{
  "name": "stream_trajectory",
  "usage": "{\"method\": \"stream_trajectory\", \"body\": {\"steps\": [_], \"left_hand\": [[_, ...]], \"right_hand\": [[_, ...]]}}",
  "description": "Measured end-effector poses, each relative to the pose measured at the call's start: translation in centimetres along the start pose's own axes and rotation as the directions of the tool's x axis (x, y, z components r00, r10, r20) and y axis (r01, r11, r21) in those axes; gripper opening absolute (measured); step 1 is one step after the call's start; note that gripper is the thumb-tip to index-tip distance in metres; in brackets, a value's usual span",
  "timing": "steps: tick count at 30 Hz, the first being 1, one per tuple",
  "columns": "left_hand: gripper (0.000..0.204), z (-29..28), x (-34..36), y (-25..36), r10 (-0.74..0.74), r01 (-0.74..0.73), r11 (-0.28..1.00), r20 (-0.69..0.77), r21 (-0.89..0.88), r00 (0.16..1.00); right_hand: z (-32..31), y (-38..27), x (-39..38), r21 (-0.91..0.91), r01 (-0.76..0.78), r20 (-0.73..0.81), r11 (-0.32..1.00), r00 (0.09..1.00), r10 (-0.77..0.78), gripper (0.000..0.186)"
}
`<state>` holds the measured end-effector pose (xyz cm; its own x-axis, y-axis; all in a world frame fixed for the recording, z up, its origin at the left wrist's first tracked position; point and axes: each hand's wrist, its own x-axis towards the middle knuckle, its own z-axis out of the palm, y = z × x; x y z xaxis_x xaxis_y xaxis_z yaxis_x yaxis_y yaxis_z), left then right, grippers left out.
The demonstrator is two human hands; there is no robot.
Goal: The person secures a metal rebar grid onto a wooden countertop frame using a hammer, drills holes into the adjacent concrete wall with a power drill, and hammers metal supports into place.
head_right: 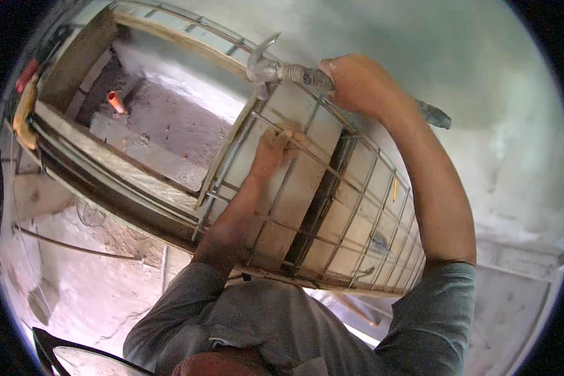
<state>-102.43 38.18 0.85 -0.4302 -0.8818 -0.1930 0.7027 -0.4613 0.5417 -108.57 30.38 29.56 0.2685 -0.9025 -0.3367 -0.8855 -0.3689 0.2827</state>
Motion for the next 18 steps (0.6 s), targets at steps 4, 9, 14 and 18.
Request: {"method": "stream_trajectory", "body": {"steps": [4,9,14,18], "left_hand": [[0.020,0.8,0.1,0.4,0.034,-0.033,0.999,0.090,-0.015,0.995],[0.027,0.4,0.3,-0.2,0.095,-0.086,0.994,0.139,-0.075,0.986],[0.028,0.8,0.0,0.2,0.105,-0.110,0.993,0.116,0.034,0.988],[0.026,0.3,0.5,-0.6,0.111,-0.108,0.994,0.120,-0.026,0.987]], "right_hand": [[-4.0,-1.3,4.2,-0.276,0.245,-0.016,0.929,0.965,-0.260,0.032],[-7.6,-7.4,9.0,0.001,-0.026,-0.284,1.000,0.959,0.025,0.033],[-3.1,-5.9,8.5,-0.389,0.174,0.231,0.905,0.969,-0.087,0.030],[-7.6,-6.2,11.5,-0.481,0.366,0.219,0.797,0.930,-0.295,0.019]]}}
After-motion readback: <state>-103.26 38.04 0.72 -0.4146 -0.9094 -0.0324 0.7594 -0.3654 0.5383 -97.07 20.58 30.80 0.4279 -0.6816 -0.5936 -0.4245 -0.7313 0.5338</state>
